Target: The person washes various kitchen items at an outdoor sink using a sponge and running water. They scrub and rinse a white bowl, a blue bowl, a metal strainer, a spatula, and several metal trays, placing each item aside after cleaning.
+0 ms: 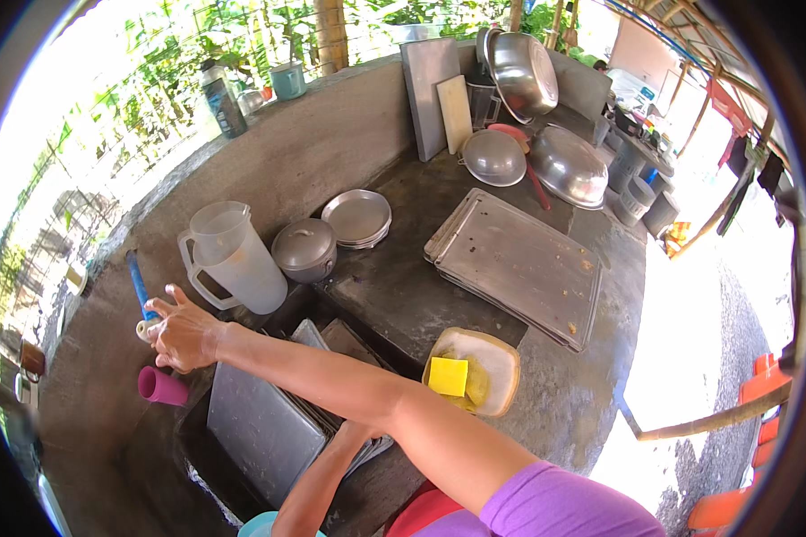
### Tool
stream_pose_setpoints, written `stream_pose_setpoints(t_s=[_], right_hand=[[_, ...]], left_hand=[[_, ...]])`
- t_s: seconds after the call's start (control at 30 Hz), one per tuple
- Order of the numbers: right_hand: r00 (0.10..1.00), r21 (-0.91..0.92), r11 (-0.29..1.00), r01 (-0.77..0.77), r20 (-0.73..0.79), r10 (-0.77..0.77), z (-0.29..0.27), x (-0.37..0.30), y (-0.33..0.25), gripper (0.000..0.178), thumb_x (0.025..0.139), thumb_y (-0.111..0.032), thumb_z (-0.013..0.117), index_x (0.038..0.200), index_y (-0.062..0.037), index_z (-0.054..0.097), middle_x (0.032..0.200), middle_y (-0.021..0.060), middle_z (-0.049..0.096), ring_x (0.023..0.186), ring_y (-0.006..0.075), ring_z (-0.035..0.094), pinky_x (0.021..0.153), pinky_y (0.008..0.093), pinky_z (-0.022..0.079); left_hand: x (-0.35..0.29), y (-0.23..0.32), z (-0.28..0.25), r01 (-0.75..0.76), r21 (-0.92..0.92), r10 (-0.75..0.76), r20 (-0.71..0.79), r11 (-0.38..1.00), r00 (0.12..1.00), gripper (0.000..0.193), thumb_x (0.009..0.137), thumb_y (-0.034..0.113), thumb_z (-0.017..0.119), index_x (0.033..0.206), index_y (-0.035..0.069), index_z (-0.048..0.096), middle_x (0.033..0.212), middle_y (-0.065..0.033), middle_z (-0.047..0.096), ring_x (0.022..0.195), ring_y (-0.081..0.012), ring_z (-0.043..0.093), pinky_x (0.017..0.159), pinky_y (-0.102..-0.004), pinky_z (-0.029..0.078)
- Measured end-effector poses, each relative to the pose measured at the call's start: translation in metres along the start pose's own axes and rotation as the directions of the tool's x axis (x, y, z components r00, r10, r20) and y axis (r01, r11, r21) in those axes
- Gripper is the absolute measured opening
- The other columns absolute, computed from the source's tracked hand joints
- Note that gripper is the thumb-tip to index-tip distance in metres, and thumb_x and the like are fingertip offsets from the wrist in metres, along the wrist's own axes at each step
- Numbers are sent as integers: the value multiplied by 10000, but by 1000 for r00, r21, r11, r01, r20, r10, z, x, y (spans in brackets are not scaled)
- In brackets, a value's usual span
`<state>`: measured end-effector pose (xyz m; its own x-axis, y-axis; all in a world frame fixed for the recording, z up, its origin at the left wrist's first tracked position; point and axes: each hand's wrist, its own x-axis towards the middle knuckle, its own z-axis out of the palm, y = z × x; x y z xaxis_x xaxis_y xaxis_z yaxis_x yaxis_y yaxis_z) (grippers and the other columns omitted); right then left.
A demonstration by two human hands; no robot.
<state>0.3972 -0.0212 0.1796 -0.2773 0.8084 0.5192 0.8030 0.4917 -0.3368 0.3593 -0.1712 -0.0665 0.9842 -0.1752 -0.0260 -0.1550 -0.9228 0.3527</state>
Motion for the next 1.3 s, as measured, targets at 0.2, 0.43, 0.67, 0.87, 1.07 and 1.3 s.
stream_pose_setpoints(t_s=[0.2,0.43,0.67,0.87,1.07,1.3], right_hand=[[666,75,907,-414,-655,358,-57,-208,35,394,717,-159,657,1088,-87,545,1150,118,498,1101,293,451,933,382,357],[-664,343,-671,-657,-684,301,-93,-579,35,613,755,-189,649,1280,-106,341,1336,176,263,1229,350,273,940,473,337],[-789,645,-454,-614,-508,345,-87,-737,35,440,661,-281,754,970,-58,532,879,114,585,803,254,582,599,424,466],[-644,988,43,-150,-130,754,-105,-723,-1,225,738,-128,682,872,-81,507,736,48,553,547,160,510,373,294,352],[-460,840,542,-24,-491,740,-144,-626,-41,357,657,22,517,1014,10,522,897,101,580,811,231,572,777,356,461],[-261,834,517,-191,-551,793,-186,-558,-104,418,623,-37,505,1034,39,516,905,109,586,819,210,593,740,329,495]], left_hand=[[-1,7,-23,33,174,-121,527,984,841,228,766,276,506,797,128,677,803,-70,656,825,-246,610,829,-401,373],[-1,2,-20,-5,117,-53,485,993,873,231,773,300,502,723,130,651,732,-49,634,761,-233,592,748,-381,366],[1,0,-19,-4,104,-48,494,995,868,234,766,295,498,724,126,654,725,-60,634,746,-234,596,738,-384,365],[1,2,-19,-14,101,-36,475,995,879,240,766,301,508,684,118,639,684,-68,623,714,-243,593,713,-382,361],[-4,0,-19,-10,69,-20,426,998,904,218,752,269,505,683,115,644,673,-72,619,704,-244,592,726,-377,357],[-7,2,-26,-3,50,-19,425,999,905,208,748,254,504,678,118,645,667,-81,615,706,-251,587,738,-373,357]])
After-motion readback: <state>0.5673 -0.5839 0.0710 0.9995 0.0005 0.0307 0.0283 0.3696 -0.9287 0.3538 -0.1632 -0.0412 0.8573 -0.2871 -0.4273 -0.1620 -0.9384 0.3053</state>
